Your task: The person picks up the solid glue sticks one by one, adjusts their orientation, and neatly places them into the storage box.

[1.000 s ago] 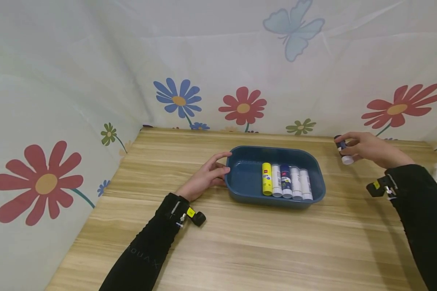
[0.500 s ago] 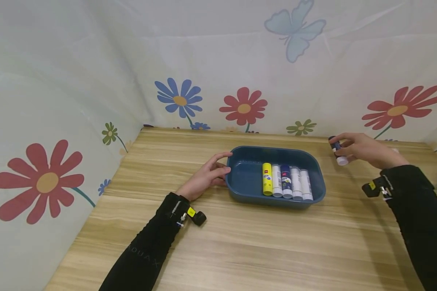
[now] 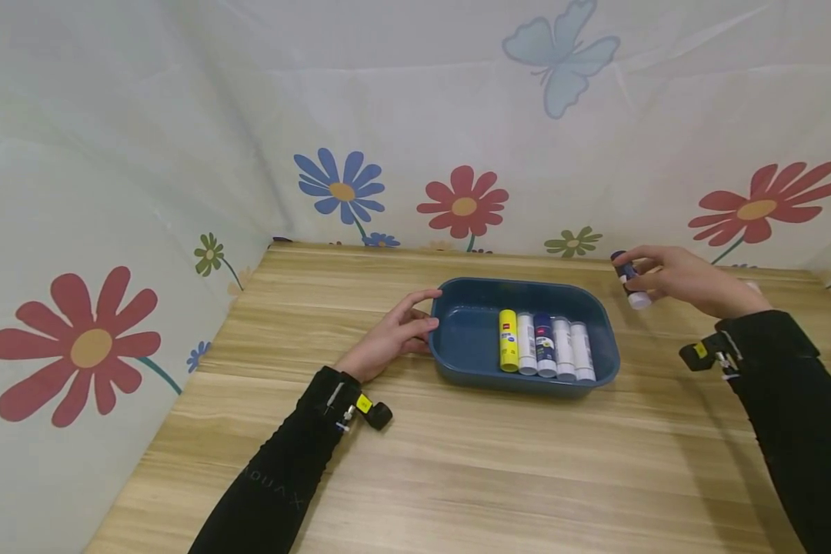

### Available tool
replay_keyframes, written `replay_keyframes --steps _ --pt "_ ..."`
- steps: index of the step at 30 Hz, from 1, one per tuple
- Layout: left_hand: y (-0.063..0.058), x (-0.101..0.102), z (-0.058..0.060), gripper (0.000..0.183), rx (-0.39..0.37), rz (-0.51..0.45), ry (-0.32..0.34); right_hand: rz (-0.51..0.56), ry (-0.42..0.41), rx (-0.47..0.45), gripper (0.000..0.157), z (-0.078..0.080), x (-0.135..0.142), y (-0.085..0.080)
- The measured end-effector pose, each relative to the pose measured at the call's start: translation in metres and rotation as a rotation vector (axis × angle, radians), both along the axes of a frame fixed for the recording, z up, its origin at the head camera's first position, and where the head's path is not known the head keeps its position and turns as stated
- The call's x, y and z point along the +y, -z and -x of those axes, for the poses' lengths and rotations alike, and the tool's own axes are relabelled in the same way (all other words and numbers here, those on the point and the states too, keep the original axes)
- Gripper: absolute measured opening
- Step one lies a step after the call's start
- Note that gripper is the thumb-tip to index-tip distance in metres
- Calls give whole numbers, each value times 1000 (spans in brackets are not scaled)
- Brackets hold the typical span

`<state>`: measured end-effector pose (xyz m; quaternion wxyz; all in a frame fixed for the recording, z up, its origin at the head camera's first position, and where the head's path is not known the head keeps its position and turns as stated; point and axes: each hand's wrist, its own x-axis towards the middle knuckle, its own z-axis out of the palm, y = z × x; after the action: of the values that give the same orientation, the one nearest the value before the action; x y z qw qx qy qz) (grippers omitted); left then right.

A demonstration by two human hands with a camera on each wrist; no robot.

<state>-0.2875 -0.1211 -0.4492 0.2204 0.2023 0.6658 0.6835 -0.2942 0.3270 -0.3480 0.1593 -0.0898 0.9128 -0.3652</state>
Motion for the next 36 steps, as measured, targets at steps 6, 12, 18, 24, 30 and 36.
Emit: replay_keyframes --steps 6,12,18,24,30,36 --pt "-2 0 -1 48 -1 5 -2 0 -7 12 50 -1 -6 -4" --pt "-5 1 -2 48 -3 5 7 3 -18 23 50 -3 -12 -6" --pt "-5 0 -3 48 -2 13 6 31 -34 20 49 -5 -19 -6" --pt "-4 1 -2 49 8 -1 13 26 -52 31 48 -5 -24 -6" --pt "-2 1 -1 48 8 -10 7 13 -53 42 45 -5 -26 -4" --pt "-2 0 -1 47 3 -2 4 19 -61 38 45 -5 -28 -2"
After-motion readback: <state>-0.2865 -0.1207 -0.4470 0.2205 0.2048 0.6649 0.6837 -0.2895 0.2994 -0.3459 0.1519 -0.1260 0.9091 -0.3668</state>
